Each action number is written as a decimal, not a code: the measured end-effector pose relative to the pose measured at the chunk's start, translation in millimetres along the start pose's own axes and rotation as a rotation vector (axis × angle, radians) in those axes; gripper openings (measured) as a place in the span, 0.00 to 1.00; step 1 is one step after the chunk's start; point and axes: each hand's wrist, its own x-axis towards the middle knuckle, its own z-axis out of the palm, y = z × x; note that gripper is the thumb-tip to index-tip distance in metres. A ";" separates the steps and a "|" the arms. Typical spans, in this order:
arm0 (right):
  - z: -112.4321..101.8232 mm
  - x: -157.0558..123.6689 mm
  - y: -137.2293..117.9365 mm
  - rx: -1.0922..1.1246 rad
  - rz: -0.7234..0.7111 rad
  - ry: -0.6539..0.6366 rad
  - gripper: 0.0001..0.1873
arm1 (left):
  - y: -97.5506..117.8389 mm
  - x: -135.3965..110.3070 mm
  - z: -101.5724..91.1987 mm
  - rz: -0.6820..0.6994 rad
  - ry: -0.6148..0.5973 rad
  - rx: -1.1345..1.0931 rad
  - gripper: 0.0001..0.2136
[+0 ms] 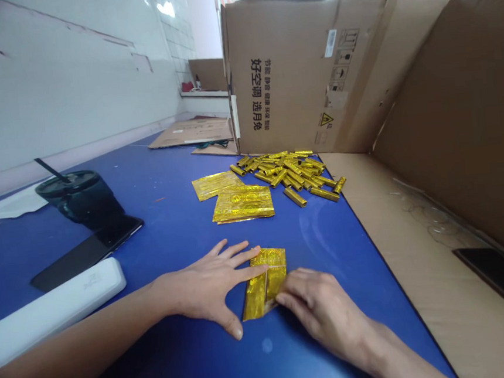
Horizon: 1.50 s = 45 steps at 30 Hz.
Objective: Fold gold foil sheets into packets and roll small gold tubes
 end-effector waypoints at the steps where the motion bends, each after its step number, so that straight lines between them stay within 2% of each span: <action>1: 2.6 1.5 3.5 0.076 0.061 0.043 0.15 | 0.9 0.0 -0.2 -0.006 0.005 0.003 0.42; 5: 8.9 5.7 12.5 0.270 0.233 0.162 0.16 | 4.8 0.8 -1.0 -0.053 0.038 0.020 0.29; 7: 6.1 6.0 12.4 0.303 0.230 0.130 0.16 | 5.6 1.5 -0.7 -0.066 0.042 0.014 0.23; 9: -0.1 5.4 10.3 0.281 0.166 0.029 0.13 | 5.5 2.1 0.1 -0.067 0.047 0.006 0.20; 12: -7.6 4.1 7.8 0.147 0.040 -0.093 0.14 | 5.1 2.8 1.6 -0.069 0.065 0.016 0.19; 15: -6.2 3.7 9.4 0.062 0.014 -0.043 0.09 | 5.6 2.6 2.3 -0.074 0.064 0.029 0.19; 18: 0.7 4.7 12.8 0.092 0.060 0.032 0.12 | 7.3 1.4 2.1 -0.077 0.069 0.023 0.20; 24: 11.2 11.9 21.4 0.211 0.273 0.102 0.13 | 10.8 1.9 3.4 -0.082 0.132 0.023 0.27; 27: 15.7 15.2 27.7 0.197 0.332 0.112 0.12 | 12.9 4.7 6.0 -0.116 0.158 0.027 0.25; 32: 19.6 17.6 30.1 0.148 0.362 0.131 0.11 | 17.0 9.0 11.0 -0.151 0.210 0.035 0.18; 40: 20.7 22.2 28.0 0.041 0.396 0.148 0.09 | 18.4 13.0 16.7 -0.162 0.305 0.061 0.14; 45: 21.6 24.7 27.8 -0.020 0.406 0.153 0.08 | 18.5 14.5 16.6 -0.154 0.313 0.062 0.14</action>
